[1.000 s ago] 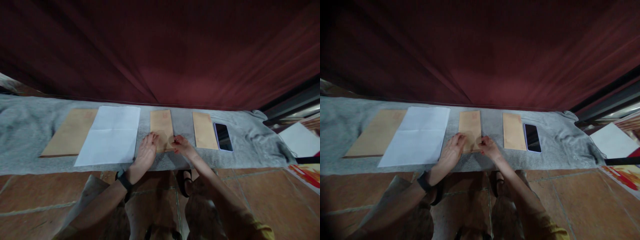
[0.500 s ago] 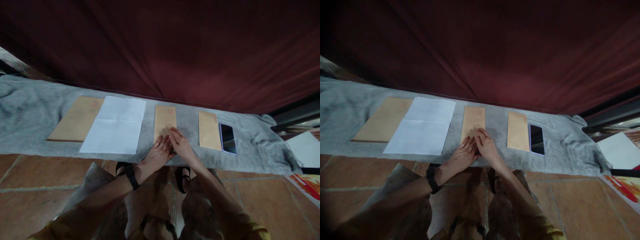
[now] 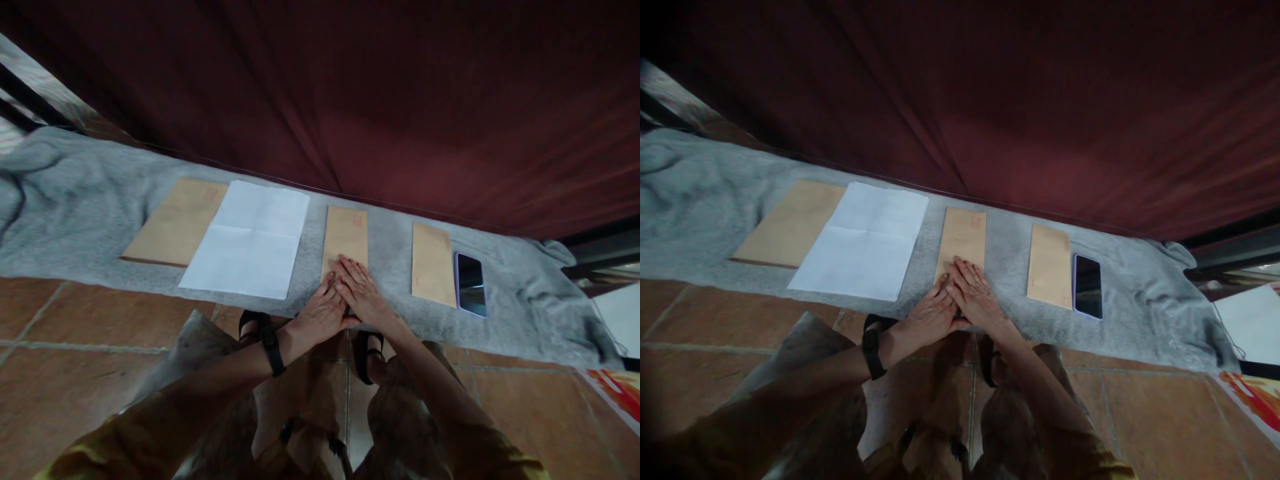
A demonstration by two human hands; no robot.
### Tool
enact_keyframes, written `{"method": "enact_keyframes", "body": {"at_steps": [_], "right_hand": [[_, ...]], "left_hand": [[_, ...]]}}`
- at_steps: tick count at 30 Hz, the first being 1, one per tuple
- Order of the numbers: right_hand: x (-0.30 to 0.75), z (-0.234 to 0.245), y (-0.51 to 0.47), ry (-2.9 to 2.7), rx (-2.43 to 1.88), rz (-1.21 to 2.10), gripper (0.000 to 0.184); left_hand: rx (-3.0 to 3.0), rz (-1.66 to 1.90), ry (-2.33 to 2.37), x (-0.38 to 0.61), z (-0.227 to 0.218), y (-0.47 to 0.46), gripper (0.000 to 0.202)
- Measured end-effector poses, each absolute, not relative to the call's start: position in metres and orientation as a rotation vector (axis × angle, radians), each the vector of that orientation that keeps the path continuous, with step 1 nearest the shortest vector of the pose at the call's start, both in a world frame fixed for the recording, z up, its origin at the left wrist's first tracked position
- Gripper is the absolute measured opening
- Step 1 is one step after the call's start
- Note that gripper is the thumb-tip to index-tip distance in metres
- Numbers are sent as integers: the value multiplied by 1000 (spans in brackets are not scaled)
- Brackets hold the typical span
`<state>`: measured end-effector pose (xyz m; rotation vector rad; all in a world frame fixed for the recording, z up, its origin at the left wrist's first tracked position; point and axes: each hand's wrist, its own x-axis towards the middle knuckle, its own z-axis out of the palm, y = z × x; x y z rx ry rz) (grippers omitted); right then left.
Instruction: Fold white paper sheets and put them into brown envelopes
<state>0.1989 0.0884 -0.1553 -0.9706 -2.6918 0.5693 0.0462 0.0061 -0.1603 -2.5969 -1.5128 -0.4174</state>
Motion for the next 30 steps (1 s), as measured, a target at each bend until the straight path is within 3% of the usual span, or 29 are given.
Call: {"method": "enact_keyframes", "body": {"at_steps": [17,30], "right_hand": [[214,-162,77,-2742,-1081,366,67],[226,-159,74,-2714,-1133,284,69]], "left_hand": [[-2682,-199,-1659,41,-142,-5,93],[-2616,-237,-1744,28,-151,-9,95]]}}
